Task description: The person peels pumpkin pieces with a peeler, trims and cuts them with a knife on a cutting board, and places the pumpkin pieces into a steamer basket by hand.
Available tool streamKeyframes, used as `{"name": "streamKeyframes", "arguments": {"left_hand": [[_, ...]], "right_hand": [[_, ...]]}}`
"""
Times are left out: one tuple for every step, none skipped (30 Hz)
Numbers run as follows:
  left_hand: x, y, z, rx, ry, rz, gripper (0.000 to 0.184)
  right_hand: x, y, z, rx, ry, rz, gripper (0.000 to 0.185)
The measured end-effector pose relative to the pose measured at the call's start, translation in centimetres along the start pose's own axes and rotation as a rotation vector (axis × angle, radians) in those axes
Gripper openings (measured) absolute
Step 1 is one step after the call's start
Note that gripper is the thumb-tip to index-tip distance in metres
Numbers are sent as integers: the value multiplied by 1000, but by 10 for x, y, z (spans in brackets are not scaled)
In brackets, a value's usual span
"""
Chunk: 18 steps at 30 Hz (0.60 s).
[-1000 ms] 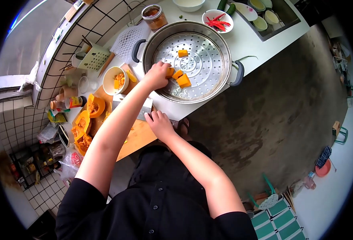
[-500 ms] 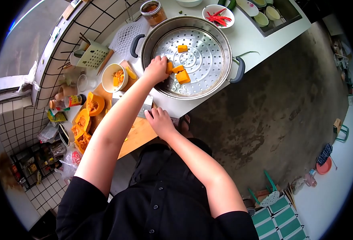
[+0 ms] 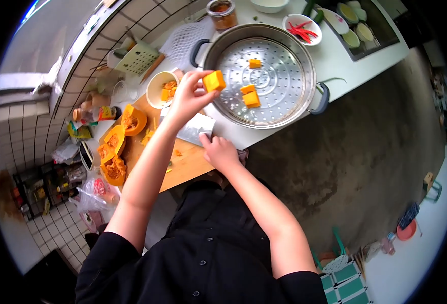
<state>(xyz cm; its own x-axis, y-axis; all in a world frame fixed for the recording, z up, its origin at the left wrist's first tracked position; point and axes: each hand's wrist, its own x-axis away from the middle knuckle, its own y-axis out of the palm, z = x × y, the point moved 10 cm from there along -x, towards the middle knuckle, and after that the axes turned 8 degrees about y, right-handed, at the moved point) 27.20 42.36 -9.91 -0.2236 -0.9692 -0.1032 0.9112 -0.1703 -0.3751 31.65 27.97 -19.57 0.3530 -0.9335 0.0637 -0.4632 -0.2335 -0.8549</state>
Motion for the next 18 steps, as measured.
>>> {"name": "streamKeyframes", "arguments": {"left_hand": [[20, -15, 8, 43, -2, 41, 46], [43, -30, 14, 86, -3, 88, 45], [68, -47, 17, 98, -11, 158, 46], [93, -64, 19, 166, -64, 235, 46], [123, -82, 16, 146, -93, 331, 46], [154, -99, 9, 125, -125, 431, 46], [187, -113, 2, 57, -173, 499, 46], [220, -125, -6, -10, -223, 565, 46], [250, -133, -13, -57, -276, 610, 44], [280, -140, -22, -119, -318, 669, 43], [305, -143, -31, -250, -356, 671, 43], [328, -145, -40, -376, -398, 664, 43], [346, -147, -48, -473, -434, 680, 42], [364, -147, -61, -459, -472, 743, 41], [378, -146, -75, -442, -508, 806, 41], [390, -146, -87, -426, -544, 866, 41], [397, -143, -98, -385, -550, 905, 40], [400, -141, -106, -387, -555, 924, 42]], "right_hand": [[-1, -4, 0, 15, -11, 38, 49], [-4, -7, 1, -3, 39, -38, 48], [-6, -14, 0, -30, 79, -91, 47], [-8, -21, -1, -54, 117, -148, 47], [-9, -30, -5, -64, 130, -162, 46], [-10, -35, -9, -73, 141, -181, 46], [-9, -39, -13, -213, 143, -172, 48], [-4, -39, -18, -263, 162, -240, 48], [-1, -46, -30, -387, 116, -220, 46], [2, -54, -41, -512, 78, -201, 44], [5, -56, -49, -510, 109, -274, 43], [8, -58, -58, -503, 145, -344, 41], [11, -61, -69, -509, 185, -402, 40], [14, -53, -73, -533, 212, -452, 40], [18, -44, -75, -555, 241, -500, 40], [23, -34, -77, -577, 275, -547, 41], [28, -24, -81, -652, 316, -587, 41], [32, -18, -90, -652, 307, -622, 41]]}}
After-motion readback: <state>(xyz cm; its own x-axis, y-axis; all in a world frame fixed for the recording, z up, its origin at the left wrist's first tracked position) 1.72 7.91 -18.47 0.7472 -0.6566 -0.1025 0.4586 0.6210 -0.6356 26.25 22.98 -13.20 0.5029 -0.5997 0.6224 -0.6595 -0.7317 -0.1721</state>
